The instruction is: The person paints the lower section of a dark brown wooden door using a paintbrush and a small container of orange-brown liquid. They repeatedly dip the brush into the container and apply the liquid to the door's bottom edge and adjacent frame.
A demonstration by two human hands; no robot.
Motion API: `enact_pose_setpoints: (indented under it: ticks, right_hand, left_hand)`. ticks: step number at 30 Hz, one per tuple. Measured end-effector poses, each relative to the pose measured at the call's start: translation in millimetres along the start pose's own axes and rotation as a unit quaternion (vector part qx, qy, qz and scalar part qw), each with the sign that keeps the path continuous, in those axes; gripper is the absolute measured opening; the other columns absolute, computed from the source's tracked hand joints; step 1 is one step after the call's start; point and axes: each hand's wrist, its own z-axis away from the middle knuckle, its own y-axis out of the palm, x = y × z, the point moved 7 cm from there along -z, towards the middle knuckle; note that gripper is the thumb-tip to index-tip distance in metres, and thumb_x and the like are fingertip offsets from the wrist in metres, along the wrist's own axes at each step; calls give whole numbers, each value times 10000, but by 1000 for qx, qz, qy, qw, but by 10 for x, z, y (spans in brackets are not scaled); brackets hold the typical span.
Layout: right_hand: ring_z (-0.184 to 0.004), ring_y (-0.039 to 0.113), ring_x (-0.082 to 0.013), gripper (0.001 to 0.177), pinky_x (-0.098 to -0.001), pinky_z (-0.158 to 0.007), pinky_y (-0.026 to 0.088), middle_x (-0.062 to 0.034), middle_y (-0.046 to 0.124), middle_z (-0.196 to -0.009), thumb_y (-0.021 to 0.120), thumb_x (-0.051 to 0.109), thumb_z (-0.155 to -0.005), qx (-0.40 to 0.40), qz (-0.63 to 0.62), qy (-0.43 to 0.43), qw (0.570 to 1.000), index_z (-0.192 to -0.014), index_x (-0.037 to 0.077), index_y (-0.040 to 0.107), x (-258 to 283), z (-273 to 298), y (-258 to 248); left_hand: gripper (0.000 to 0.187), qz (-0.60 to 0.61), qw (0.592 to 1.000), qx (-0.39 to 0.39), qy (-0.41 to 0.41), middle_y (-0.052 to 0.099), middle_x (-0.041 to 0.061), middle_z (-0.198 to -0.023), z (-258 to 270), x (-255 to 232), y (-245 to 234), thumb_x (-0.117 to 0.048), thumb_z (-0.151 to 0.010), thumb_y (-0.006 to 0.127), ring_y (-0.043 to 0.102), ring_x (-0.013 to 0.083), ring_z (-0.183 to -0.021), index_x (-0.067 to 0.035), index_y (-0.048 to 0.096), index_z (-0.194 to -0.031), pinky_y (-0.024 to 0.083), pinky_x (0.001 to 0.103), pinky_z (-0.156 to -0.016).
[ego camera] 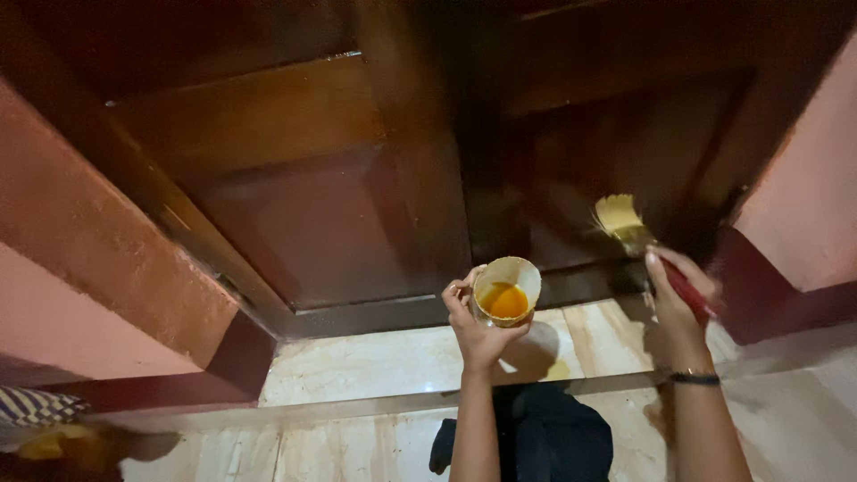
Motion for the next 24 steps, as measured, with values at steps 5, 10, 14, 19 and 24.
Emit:
enact_pose_setpoints:
  ticks: [5, 10, 14, 19, 24]
  right_hand:
    - [-612, 612, -119, 198, -268, -500, 500, -75, 682, -835, 592, 138, -1089, -32, 59, 45, 997, -1117, -44, 665, 246, 72, -229]
    - [-723, 656, -141, 145, -260, -662, 574, -136, 687, -931, 629, 76, -1185, -20, -120, -179, 976, -1221, -64, 627, 1130, -121, -30]
    - [-796, 715, -171, 153, -291, -726, 615, -165, 719, -1014, 620, 69, -1230, -16, -127, -290, 948, -1279, -75, 610, 1534, -307, 308]
    - [-714, 689, -136, 160, -281, -583, 583, -113, 711, -922, 619, 117, -1154, -18, -35, -294, 955, -1153, -41, 647, 1118, -163, 507]
    - [-616, 647, -121, 180, -269, -527, 524, -118, 696, -788, 652, 172, -1059, -32, 19, -95, 995, -1038, -1, 695, 566, 359, 352]
  left_hand:
    - [1023, 8, 999, -9, 33, 667, 167, -1236, 18, -64, -8, -254, -535, 1026, 690, 269, -1158, -94, 360, -1296, 570, 388, -1012]
    - [1065, -36, 999, 2, -10, 687, 155, -1166, 17, -2, 16, -281, -499, 1027, 701, 256, -1119, -104, 356, -1307, 570, 373, -999]
    - [1064, -20, 999, -10, 36, 663, 178, -1204, 29, -76, 1, -258, -505, 1031, 684, 284, -1124, -89, 356, -1310, 557, 395, -995]
    - [1079, -42, 999, -6, -33, 689, 144, -1157, 14, -44, -43, -284, -468, 1020, 705, 255, -1095, -96, 355, -1297, 583, 367, -958]
    - [1092, -44, 999, -31, -7, 651, 136, -1157, -8, -170, -110, -271, -454, 1034, 687, 255, -1090, -98, 363, -1298, 579, 373, -959]
